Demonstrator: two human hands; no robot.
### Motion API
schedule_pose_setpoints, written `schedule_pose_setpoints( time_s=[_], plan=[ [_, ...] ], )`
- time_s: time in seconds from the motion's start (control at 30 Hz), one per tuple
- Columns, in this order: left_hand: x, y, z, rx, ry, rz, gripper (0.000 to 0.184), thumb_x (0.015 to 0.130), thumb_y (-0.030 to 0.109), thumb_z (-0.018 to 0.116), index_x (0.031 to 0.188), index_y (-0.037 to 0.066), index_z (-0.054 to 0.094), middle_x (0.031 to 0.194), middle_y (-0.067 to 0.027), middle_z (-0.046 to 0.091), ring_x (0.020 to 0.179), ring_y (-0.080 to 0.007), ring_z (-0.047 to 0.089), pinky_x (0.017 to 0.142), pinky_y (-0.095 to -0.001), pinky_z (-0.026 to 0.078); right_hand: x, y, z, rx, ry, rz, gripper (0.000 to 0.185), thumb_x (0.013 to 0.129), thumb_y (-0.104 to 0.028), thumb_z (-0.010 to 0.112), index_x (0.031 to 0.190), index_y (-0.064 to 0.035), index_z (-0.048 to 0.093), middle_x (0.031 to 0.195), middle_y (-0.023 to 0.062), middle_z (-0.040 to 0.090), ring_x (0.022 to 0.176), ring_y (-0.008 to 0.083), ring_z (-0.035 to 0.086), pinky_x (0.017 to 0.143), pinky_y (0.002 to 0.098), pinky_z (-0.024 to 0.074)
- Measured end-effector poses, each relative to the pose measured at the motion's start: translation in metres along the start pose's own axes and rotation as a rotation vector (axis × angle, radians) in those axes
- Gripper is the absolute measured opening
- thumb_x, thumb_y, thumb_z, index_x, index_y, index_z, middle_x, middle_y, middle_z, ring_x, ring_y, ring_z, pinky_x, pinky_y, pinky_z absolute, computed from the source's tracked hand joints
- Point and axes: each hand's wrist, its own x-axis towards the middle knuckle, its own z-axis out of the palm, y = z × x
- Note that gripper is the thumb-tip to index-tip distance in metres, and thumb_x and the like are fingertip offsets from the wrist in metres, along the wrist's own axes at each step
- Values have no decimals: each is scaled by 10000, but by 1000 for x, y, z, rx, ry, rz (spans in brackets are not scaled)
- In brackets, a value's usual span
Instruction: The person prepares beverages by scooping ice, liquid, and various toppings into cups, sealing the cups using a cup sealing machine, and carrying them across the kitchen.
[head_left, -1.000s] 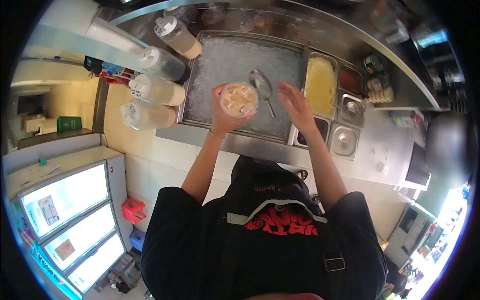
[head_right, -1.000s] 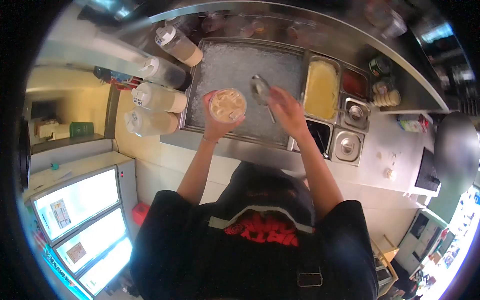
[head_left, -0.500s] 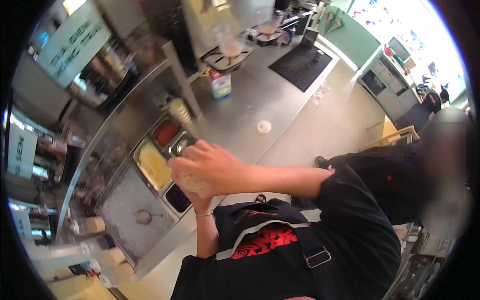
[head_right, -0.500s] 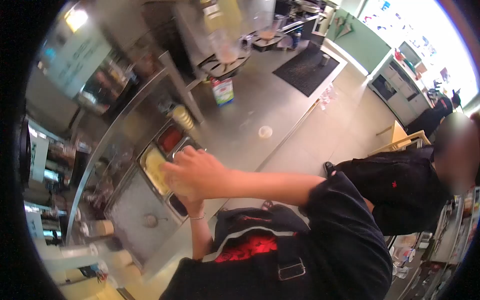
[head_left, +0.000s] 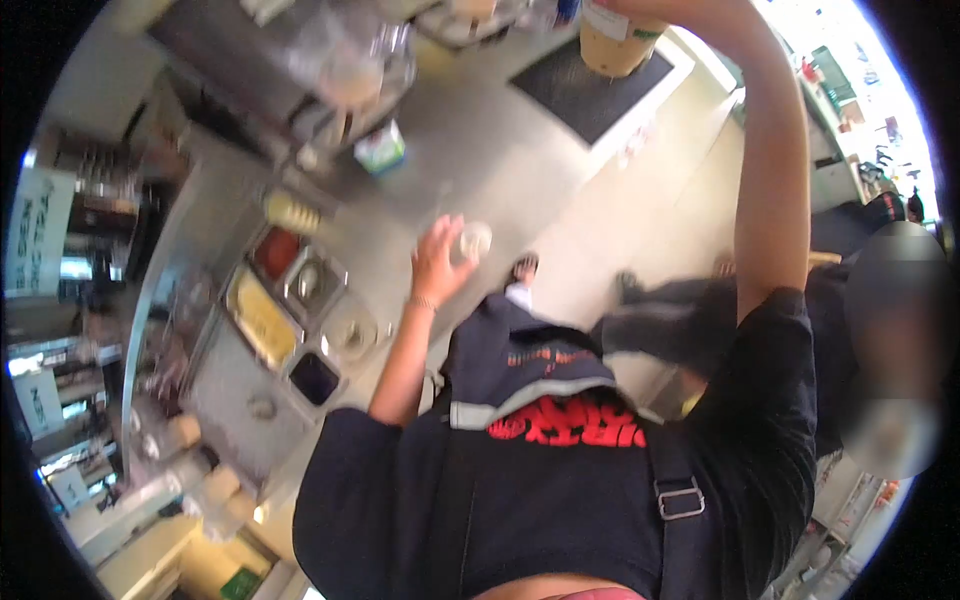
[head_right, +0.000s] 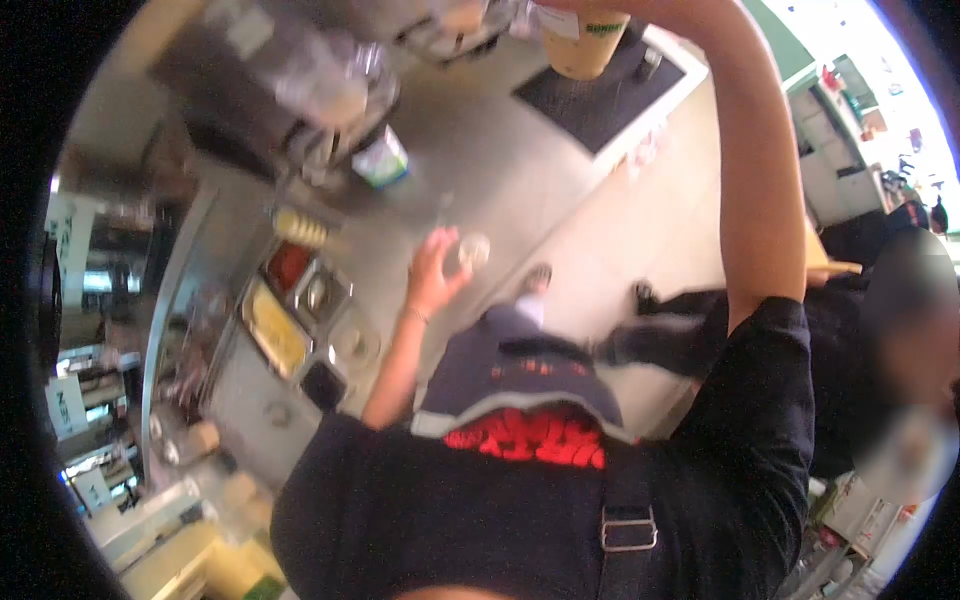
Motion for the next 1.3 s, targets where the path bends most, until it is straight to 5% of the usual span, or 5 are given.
schedule_pose_setpoints(
  time_s=[0.07, 0.3, 0.6, 1.03, 1.3],
  plan=[
    [15, 10, 25, 171, -107, -2, 713, 744, 348, 826, 1405, 281, 569, 1501, -99, 472, 1346, -298, 484, 1042, -531, 415, 67, 75, -21, -68, 101, -316, 799, 719, -281, 866, 1400, -79, 500, 1156, 178, 669, 988, 273, 674, 835, 405, 558],
    [27, -3, 68, 177, -217, -218, 722, 720, 256, 858, 1385, 284, 578, 1323, -19, 563, 1220, -254, 568, 976, -503, 440, 238, 164, -40, -189, 189, -48, 782, 664, -352, 873, 1304, -98, 503, 884, 153, 696, 868, 291, 688, 785, 413, 557],
    [34, -6, 71, 123, -183, -433, 931, 662, 380, 893, 1478, 190, 486, 1343, -60, 584, 1242, -262, 573, 990, -507, 421, 352, 274, 15, -257, 389, -113, 660, 732, -312, 772, 1291, -82, 507, 1006, 232, 725, 942, 394, 713, 798, 472, 565],
    [47, -9, 67, 78, -223, -312, 994, 706, 374, 848, 1550, 178, 361, 1308, -98, 603, 1217, -292, 580, 981, -511, 426, 287, 306, 70, -443, 197, 224, 1077, 658, -859, 693, 1498, -234, 442, 1288, 239, 634, 1361, 374, 490, 1121, 521, 338],
    [76, -6, 72, 22, -396, -98, 1041, 661, 381, 862, 1540, 153, 353, 1139, -84, 637, 1133, -294, 612, 951, -539, 446, 88, 236, 77, 375, 989, 52, 360, 862, -218, 781, 1141, -44, 633, 1066, 140, 667, 961, 261, 628, 844, 376, 508]
  ],
)
